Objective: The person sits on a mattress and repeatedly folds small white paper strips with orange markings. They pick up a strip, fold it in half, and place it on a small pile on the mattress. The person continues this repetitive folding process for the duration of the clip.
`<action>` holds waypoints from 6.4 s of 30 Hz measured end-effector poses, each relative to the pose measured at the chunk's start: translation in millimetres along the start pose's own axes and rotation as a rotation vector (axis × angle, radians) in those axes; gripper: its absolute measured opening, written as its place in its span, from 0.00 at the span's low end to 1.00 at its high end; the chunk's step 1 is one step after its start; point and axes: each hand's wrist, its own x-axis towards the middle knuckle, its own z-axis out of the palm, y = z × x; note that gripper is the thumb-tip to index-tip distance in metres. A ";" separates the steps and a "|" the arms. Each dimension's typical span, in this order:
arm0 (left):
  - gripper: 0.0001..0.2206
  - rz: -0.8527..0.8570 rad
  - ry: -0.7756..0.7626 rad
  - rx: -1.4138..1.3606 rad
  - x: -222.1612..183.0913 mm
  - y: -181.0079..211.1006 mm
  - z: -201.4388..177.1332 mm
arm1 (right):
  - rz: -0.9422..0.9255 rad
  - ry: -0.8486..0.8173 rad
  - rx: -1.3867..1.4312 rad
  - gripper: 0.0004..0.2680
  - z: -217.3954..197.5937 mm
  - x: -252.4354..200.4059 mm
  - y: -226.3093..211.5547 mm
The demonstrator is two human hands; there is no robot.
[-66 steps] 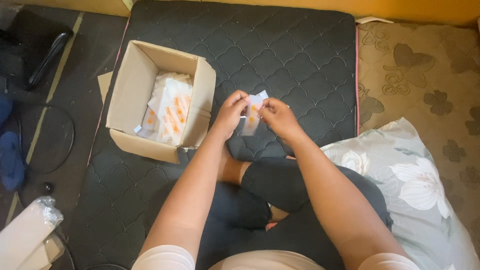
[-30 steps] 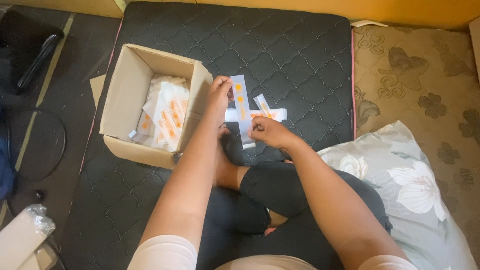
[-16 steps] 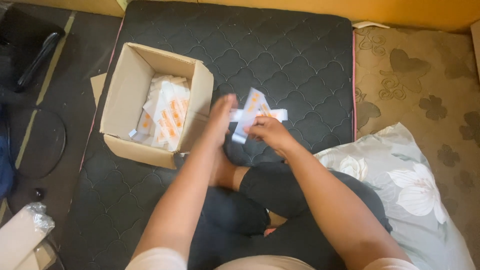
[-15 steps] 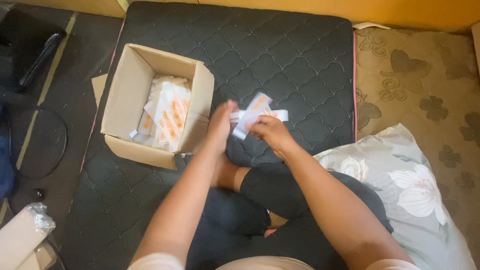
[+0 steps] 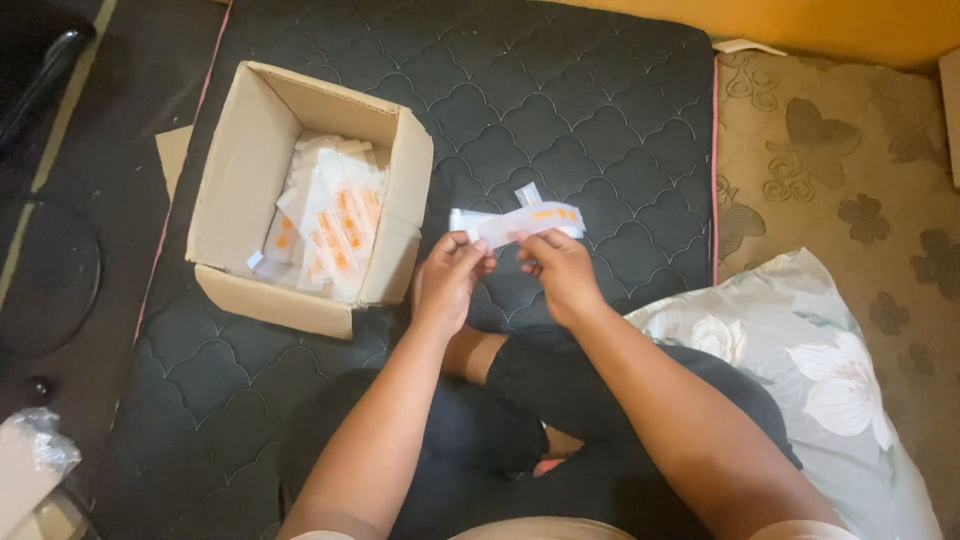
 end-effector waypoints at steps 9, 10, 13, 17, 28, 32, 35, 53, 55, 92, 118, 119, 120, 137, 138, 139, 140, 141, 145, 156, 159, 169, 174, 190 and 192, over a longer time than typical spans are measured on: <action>0.03 0.019 0.149 0.068 33.1 3.5 -14.6 | 0.008 0.147 0.268 0.07 -15.8 14.8 -35.4; 0.03 0.035 0.151 0.055 35.1 1.8 -15.2 | -0.006 0.148 0.286 0.08 -19.4 19.9 -30.5; 0.02 0.035 0.167 0.046 39.6 0.1 -16.1 | 0.005 0.150 0.289 0.10 -21.0 24.2 -31.6; 0.03 -0.001 0.194 0.084 41.0 3.3 -16.0 | 0.007 0.138 0.231 0.13 -20.8 24.0 -38.5; 0.04 0.012 0.172 0.063 48.9 -10.5 -22.1 | -0.025 0.138 0.196 0.13 -28.1 30.8 -27.6; 0.04 0.022 0.171 0.066 45.5 -9.2 -20.7 | -0.044 0.133 0.229 0.12 -27.8 28.1 -26.0; 0.04 0.039 0.170 0.058 42.2 -5.5 -19.0 | -0.060 0.137 0.211 0.11 -27.7 28.9 -24.6; 0.03 0.051 0.143 0.156 37.7 -2.9 -18.8 | -0.049 0.189 0.173 0.09 -34.3 39.9 -15.8; 0.04 0.055 0.140 0.179 38.9 -9.6 -23.2 | -0.051 0.182 0.169 0.09 -37.6 40.9 -12.2; 0.05 0.201 0.272 0.586 -62.7 64.1 29.1 | -0.251 0.099 -0.020 0.08 -81.0 -20.2 -44.4; 0.01 0.277 0.227 1.064 -115.9 165.2 80.5 | -0.393 0.073 0.018 0.06 -64.0 -117.6 -115.5; 0.01 0.281 0.236 1.079 -118.2 166.6 81.7 | -0.402 0.070 0.010 0.07 -61.8 -123.2 -117.1; 0.01 0.283 0.234 1.078 -119.4 169.0 81.6 | -0.404 0.071 0.010 0.07 -60.2 -127.1 -120.6; 0.07 0.519 0.174 1.032 -128.7 184.1 51.2 | -0.688 -0.095 -0.139 0.08 -39.6 -141.8 -128.4; 0.07 0.514 0.176 1.034 -133.3 182.4 49.9 | -0.683 -0.097 -0.139 0.08 -41.3 -142.1 -124.3; 0.06 0.496 0.183 1.044 -137.9 182.0 49.2 | -0.649 -0.080 -0.147 0.09 -42.6 -142.4 -121.4; 0.05 0.497 0.192 1.054 -138.8 190.5 51.5 | -0.632 -0.067 -0.149 0.09 -39.5 -138.5 -127.0; 0.05 0.510 0.196 1.055 -138.9 199.3 54.3 | -0.643 -0.071 -0.143 0.09 -38.1 -140.6 -130.3; 0.02 0.487 0.171 1.091 -130.7 204.5 73.9 | -0.524 -0.062 -0.090 0.10 -53.7 -143.2 -134.4; 0.01 0.366 -0.017 0.898 -89.4 160.5 69.7 | -0.481 0.000 -0.212 0.10 -87.2 -105.0 -126.2; 0.02 0.264 0.074 0.890 -101.6 162.0 72.7 | -0.447 0.023 -0.166 0.09 -78.7 -91.9 -128.1; 0.08 0.237 0.135 0.635 -81.6 127.6 33.8 | -0.354 -0.076 -0.096 0.06 -57.5 -53.0 -105.5; 0.08 0.143 0.107 0.646 -82.1 127.5 42.8 | -0.332 -0.077 -0.164 0.06 -64.8 -28.7 -96.4; 0.07 0.150 0.090 0.357 3.7 34.7 18.2 | -0.117 0.107 -0.210 0.10 -75.9 0.4 -67.6; 0.08 0.132 0.096 0.346 18.8 21.5 10.6 | -0.113 0.099 -0.215 0.10 -77.1 8.9 -62.6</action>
